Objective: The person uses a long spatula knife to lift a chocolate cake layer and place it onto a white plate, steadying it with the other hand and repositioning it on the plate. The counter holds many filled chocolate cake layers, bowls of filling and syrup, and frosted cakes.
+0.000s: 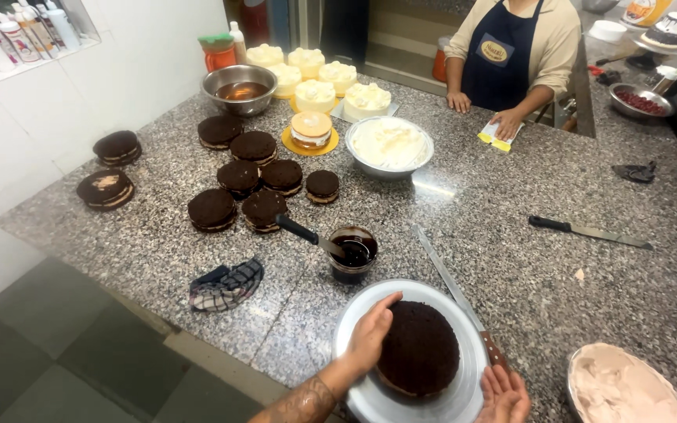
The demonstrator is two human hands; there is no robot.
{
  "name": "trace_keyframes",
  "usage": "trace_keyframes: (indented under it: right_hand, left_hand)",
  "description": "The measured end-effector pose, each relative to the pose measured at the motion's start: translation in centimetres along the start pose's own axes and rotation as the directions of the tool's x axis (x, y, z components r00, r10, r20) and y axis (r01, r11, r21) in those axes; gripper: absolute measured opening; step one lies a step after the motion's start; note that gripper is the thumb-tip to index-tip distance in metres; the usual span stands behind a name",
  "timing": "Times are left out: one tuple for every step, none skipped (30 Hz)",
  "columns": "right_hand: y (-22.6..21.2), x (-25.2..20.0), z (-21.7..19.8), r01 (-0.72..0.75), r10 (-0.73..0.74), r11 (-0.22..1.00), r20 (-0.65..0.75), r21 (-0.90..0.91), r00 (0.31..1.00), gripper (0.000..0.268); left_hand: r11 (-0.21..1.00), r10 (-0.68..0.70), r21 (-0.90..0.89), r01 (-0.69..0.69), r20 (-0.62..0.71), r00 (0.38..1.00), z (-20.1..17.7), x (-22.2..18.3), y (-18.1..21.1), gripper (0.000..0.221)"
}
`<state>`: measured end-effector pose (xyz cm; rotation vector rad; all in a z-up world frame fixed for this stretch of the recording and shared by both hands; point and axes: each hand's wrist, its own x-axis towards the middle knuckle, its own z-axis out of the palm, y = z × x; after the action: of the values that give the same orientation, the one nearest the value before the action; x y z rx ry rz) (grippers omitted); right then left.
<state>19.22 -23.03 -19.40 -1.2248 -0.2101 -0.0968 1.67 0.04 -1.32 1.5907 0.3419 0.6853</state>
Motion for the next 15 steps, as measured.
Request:
trace_keyframes:
  right_hand:
    - [0.1, 0.0, 0.0, 0.007, -0.007, 1.000, 0.000, -0.005, 1.000, 0.075]
    - [0.3, -0.1, 0.0, 0.014, -0.014, 1.000, -0.001, -0.011, 1.000, 0.075]
    - [0.7, -0.1, -0.2, 0.013, -0.013, 1.000, -0.003, -0.010, 1.000, 0.075]
    - [1.1, -0.1, -0.4, 0.017, -0.017, 1.000, 0.005, 0.002, 1.000, 0.076]
    - [1.4, -0.1, -0.6, 0.022, -0.022, 1.000, 0.012, 0.013, 1.000, 0.076]
    - [1.6, -0.2, -0.8, 0.021, -0.021, 1.000, 0.008, 0.011, 1.000, 0.076]
    - [1.7, -0.2, -0.8, 0.037, -0.038, 0.999, 0.019, 0.028, 0.999, 0.075]
    - [1.9, -0.2, -0.9, 0.054, -0.055, 0.998, 0.030, 0.045, 0.998, 0.075]
    - [1.4, -0.5, -0.5, 0.054, -0.055, 0.997, 0.025, 0.047, 0.998, 0.075]
    - [0.9, -0.8, -0.2, 0.039, -0.039, 0.999, 0.012, -0.016, 0.999, 0.074]
    - [0.4, -1.1, 0.0, 0.023, -0.023, 0.997, -0.003, -0.078, 1.000, 0.073]
    - [0.9, -1.2, 0.0, 0.022, -0.022, 0.997, -0.010, -0.077, 1.000, 0.073]
    - [1.4, -1.3, -0.2, 0.044, -0.044, 0.998, 0.008, -0.040, 0.999, 0.073]
    - [1.9, -1.4, -0.4, 0.067, -0.066, 0.998, 0.026, -0.002, 0.997, 0.074]
    - [2.1, -1.6, -0.3, 0.068, -0.068, 0.998, 0.013, -0.002, 0.998, 0.074]
  left_hand:
    - [1.000, 0.000, 0.000, 0.000, 0.005, 1.000, -0.1, 0.0, 0.0, 0.075]
    - [1.000, -0.001, 0.000, 0.001, 0.009, 1.000, -0.1, 0.0, 0.0, 0.076]
    - [1.000, -0.002, 0.001, 0.002, 0.011, 1.000, -0.2, 0.1, -0.1, 0.076]
    - [1.000, 0.001, -0.013, -0.001, 0.017, 1.000, -0.2, 0.1, -0.2, 0.076]
    - [1.000, 0.003, -0.028, -0.002, 0.024, 1.000, -0.2, 0.1, -0.2, 0.076]
    - [1.000, 0.001, -0.028, 0.000, 0.027, 1.000, -0.2, 0.0, 0.5, 0.076]
    - [0.995, -0.077, -0.055, 0.080, 0.046, 0.996, -0.3, 0.0, 1.2, 0.076]
    - [0.984, -0.155, -0.079, 0.160, 0.067, 0.986, -0.3, 0.0, 1.9, 0.076]
    - [0.984, -0.155, -0.076, 0.161, 0.072, 0.985, -0.3, 0.1, 1.7, 0.076]
    - [0.987, -0.126, -0.090, 0.132, 0.065, 0.990, -0.3, 0.1, 1.4, 0.075]
    - [0.989, -0.098, -0.104, 0.104, 0.058, 0.993, -0.3, 0.1, 1.2, 0.074]
    - [0.989, -0.099, -0.101, 0.105, 0.065, 0.993, -0.5, 0.2, 0.5, 0.074]
    - [0.991, -0.068, -0.115, 0.074, 0.060, 0.996, -0.6, 0.3, -0.2, 0.073]
    - [0.991, -0.037, -0.130, 0.044, 0.054, 0.998, -0.6, 0.4, -0.9, 0.072]
    - [0.991, -0.037, -0.128, 0.046, 0.067, 0.997, -0.8, 0.4, -1.0, 0.072]
